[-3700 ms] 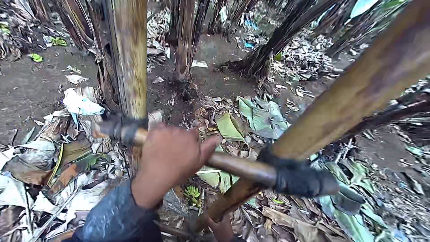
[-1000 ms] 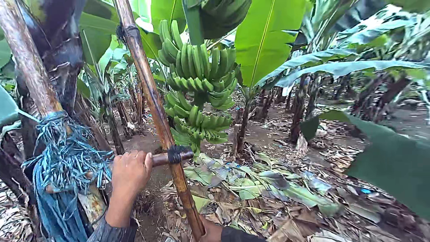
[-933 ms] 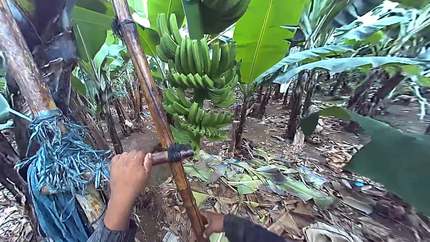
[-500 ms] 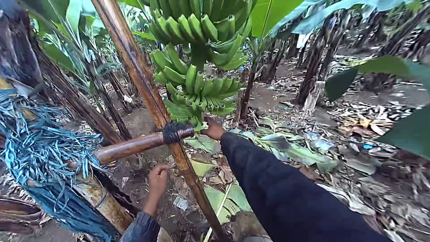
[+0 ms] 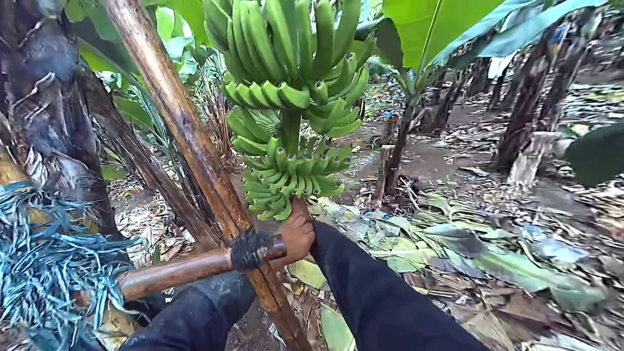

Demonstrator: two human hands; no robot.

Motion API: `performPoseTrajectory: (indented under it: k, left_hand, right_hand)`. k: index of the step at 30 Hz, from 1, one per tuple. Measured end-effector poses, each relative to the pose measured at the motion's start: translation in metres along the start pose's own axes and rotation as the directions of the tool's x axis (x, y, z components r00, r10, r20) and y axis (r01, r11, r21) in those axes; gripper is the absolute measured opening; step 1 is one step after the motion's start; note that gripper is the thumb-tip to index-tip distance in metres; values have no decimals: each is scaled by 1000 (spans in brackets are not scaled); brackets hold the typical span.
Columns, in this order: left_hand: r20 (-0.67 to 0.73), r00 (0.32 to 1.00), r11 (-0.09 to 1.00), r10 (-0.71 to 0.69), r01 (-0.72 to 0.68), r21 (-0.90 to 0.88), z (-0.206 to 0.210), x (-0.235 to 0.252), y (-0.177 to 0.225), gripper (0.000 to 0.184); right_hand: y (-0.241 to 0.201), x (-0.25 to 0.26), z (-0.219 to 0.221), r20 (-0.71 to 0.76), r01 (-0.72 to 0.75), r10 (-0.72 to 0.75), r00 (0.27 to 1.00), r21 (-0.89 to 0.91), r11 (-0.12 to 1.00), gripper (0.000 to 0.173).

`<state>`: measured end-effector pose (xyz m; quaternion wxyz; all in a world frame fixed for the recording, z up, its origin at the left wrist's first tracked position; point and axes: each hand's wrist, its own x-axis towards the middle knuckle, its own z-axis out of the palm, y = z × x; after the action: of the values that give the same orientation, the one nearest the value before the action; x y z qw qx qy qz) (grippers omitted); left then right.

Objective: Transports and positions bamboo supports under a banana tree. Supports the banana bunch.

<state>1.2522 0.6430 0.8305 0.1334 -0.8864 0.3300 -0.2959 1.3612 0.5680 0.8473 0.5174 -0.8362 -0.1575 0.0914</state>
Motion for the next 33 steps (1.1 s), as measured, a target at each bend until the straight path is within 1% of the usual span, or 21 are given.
performPoseTrajectory:
  k: [1,2,3,4,6,7,8,9,13,14,17,20,22,24,26,28,29,30,31,32,33]
  left_hand:
    - [36,987,987,-158,157,33,3,3,-9,14]
    - [84,943,945,-323,318,73,5,5,-18,28]
    - [155,866,879,-475,461,121,6,7,-27,45]
    - [236,773,809,-588,561,179,8,11,-36,59]
    - [415,577,701,-704,660,272,4,25,-47,74]
    - [482,491,665,-725,680,309,1,35,-49,74]
    - [509,445,644,-736,691,327,-1,44,-51,71]
    - [508,437,632,-742,710,311,0,50,-53,65]
    - [383,492,566,-782,818,106,16,62,-60,46]
    - [369,505,575,-780,811,106,19,64,-60,42]
    - [402,558,662,-726,725,190,24,60,-68,36]
    - [452,620,727,-641,680,98,17,58,-79,39]
    - [476,663,767,-578,640,39,10,51,-91,37]
    - [438,751,835,-495,550,1,10,40,-97,33]
    - [377,833,895,-405,445,-21,3,25,-89,27]
    - [352,866,921,-354,388,-27,-37,9,-66,24]
    - [405,850,931,-337,366,7,-67,4,-51,25]
    - [433,844,941,-317,335,36,-84,2,-46,26]
    - [375,886,959,-271,280,31,-79,-1,-52,24]
    - [259,941,975,-216,223,5,-56,-4,-66,23]
    - [211,953,974,-218,227,-20,-37,-6,-72,22]
  right_hand:
    - [3,6,6,-28,21,-22,999,-12,1000,43]
    - [18,21,23,-148,122,-128,981,-43,992,43]
    - [27,31,32,-180,185,-203,962,-113,976,48]
    - [29,35,34,-153,193,-220,963,-173,966,53]
    - [25,37,34,-139,163,-196,971,-223,961,57]
    - [23,36,34,-161,163,-198,967,-205,965,54]
    - [23,36,36,-192,171,-203,960,-171,970,51]
    - [24,36,37,-210,173,-198,957,-133,976,49]
    - [26,29,22,-166,113,-130,977,-109,988,51]
    - [26,29,16,-161,99,-116,980,-112,989,51]
    - [26,27,-1,-143,94,-103,984,-72,993,51]
    - [36,21,-18,-124,112,-116,985,-45,993,58]
    - [35,13,-19,-104,147,-148,984,-11,989,58]
    - [40,6,-19,-85,152,-150,985,18,988,53]
    - [48,-1,-16,-74,171,-169,983,24,985,47]
    - [54,-9,-16,-40,178,-177,983,22,984,42]
    - [56,-14,-17,-14,171,-170,985,17,985,41]
    - [60,-16,-18,2,162,-162,987,7,987,41]
    - [62,-18,-20,3,157,-157,988,4,988,40]
    - [61,-23,-22,2,162,-163,987,16,987,40]
    - [59,-29,-24,10,163,-163,987,29,986,41]
